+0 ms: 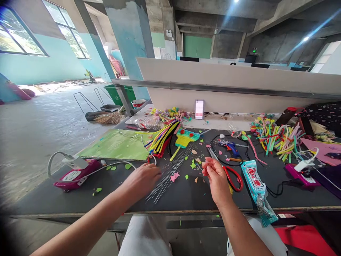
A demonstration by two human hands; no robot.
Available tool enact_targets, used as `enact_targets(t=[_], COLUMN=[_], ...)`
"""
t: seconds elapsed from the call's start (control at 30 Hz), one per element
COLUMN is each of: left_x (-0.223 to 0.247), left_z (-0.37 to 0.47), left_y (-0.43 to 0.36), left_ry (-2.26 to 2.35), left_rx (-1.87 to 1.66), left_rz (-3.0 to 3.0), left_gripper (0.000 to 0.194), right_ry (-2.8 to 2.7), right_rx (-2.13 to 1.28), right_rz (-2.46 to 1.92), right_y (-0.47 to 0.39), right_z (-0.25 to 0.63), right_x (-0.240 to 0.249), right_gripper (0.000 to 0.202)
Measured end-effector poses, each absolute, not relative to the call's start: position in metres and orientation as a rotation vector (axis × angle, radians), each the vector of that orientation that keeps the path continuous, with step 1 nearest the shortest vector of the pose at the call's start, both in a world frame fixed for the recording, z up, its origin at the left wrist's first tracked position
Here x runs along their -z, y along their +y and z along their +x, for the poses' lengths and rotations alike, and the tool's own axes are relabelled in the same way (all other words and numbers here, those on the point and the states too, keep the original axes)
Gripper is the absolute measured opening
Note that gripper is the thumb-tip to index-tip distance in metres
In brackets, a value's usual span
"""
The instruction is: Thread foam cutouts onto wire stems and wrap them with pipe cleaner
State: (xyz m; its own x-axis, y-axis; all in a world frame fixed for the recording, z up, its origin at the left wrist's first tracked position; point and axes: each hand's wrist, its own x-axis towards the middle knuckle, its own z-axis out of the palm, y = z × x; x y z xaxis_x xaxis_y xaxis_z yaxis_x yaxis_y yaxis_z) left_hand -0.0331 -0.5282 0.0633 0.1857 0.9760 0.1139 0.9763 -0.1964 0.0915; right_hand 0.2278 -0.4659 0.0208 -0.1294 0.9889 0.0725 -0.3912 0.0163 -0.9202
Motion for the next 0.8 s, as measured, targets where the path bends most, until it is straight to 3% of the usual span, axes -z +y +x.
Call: enact_targets(t=[0.13,0.33,0.8], left_x=[-0.047,-0.044,-0.082], left_z=[-0.013,-0.020,-0.071], left_y=[-0.492,-0.471,-0.476], left_ry=[-2.041,-2.182,-2.287], left_rx=[-0.100,-0.189,0.172], left_rz=[-2.392,-2.351,-2.662], left_gripper=[0.021,0.024,0.022], right_ry=[-1.058,-1.130,-1.176], right_rx=[-1.410,-1.364,-1.414], right_rz=[-0.841,-0.865,-0.843], right_y=[-0.465,-0.465,-0.467], right_z=[0.232,0.234,0.229], right_x=[-0.018,-0.014,-0.011], right_gripper=[0.027,0.026,0.025])
